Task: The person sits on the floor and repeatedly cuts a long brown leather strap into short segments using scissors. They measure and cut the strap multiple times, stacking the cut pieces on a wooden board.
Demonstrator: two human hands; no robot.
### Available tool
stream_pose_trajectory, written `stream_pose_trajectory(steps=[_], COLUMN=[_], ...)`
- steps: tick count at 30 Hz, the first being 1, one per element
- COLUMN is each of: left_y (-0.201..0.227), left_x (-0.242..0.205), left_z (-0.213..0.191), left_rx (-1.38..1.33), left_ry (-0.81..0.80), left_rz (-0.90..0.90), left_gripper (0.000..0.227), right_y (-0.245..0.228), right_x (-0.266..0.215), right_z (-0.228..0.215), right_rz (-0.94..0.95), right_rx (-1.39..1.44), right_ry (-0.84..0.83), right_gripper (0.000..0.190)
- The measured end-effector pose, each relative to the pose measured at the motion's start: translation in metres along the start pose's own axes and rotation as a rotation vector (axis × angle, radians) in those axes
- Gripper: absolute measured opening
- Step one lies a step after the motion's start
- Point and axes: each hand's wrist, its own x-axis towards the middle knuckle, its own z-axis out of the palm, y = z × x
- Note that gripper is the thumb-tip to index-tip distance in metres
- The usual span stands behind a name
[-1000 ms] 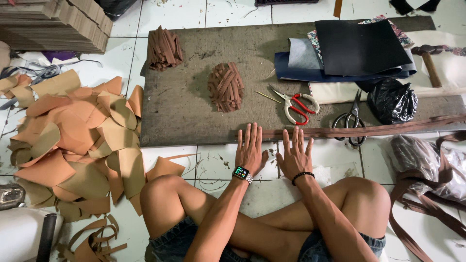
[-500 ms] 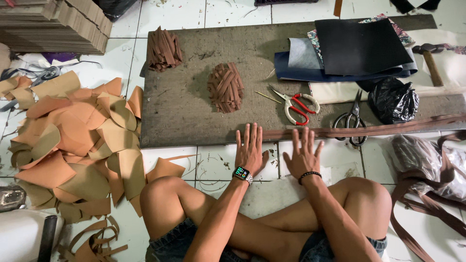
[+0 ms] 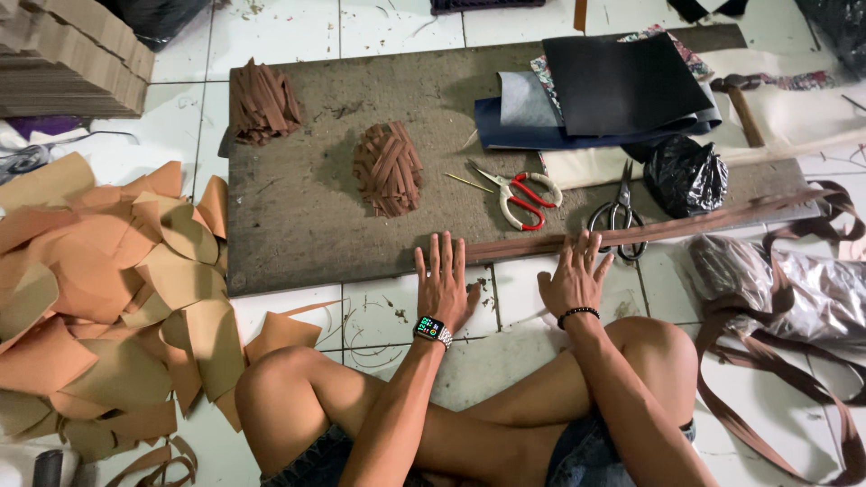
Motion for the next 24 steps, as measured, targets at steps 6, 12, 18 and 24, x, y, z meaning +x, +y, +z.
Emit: stream_pose_trajectory(steps=[6,12,18,24], left_y=[0.004,0.002,0.003,0.004], left_x=[0.000,0.003,0.002,0.005], left_z=[-0.019,-0.013,-0.010,-0.016], left_rx=[-0.030,-0.024,-0.010,-0.023], left_ry=[0.050,0.032,0.000,-0.056], left_rz=[0.001,0.000,-0.012,-0.041], left_gripper=[0.089,0.091,0.090,0.088], right_y=[-0.020,-0.036,-0.063,-0.051], right_x=[0.038,0.136,0.144,0.052], right_z=[-0.018,0.013,-0.034,-0.049], right_rz=[-0.237,-0.452,-0.370,-0.315], right_rx=[0.298,0.063,-0.034,0.676], right_ry=[0.316,0.187,0.051,0.092], right_gripper=[0.049,0.068,0.076,0.067])
